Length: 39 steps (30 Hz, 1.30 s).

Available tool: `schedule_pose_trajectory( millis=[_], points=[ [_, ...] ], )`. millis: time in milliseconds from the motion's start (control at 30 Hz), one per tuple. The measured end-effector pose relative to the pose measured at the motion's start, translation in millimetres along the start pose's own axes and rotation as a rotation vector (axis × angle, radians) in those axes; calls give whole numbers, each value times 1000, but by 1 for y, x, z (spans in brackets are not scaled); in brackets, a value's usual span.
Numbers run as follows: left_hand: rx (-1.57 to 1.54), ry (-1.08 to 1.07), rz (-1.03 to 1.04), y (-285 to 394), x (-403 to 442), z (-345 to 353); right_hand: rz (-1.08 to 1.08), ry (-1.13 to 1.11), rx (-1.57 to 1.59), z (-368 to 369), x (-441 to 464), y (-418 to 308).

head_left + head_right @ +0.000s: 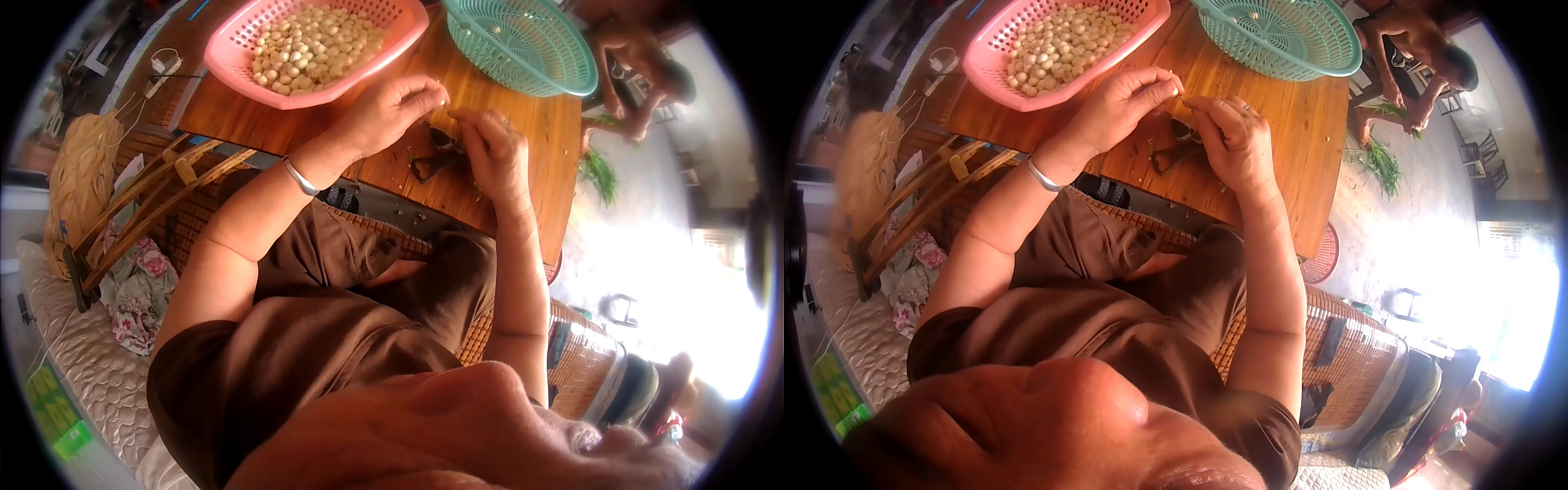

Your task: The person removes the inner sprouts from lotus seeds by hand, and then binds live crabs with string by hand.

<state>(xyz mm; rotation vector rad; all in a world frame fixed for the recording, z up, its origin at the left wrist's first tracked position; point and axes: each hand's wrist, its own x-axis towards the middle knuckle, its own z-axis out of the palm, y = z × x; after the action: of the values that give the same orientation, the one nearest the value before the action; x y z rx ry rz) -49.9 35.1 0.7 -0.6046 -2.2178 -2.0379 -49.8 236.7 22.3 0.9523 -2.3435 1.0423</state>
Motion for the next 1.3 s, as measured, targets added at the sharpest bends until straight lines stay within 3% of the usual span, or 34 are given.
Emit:
schedule_pose_trajectory(
  millis=[233,500,1133,1300],
  points=[
    [-20,15,-28,3,1,2,-33,-4,-24,-1,0,0],
    [-502,-27,-199,-7,3,4,-23,36,17,0,1,-2],
    [-421,-2,-169,-3,2,6,-1,28,32,0,0,-1],
    [-373,-26,-69,-5,2,6,11,28,29,0,0,-2]
  ],
)
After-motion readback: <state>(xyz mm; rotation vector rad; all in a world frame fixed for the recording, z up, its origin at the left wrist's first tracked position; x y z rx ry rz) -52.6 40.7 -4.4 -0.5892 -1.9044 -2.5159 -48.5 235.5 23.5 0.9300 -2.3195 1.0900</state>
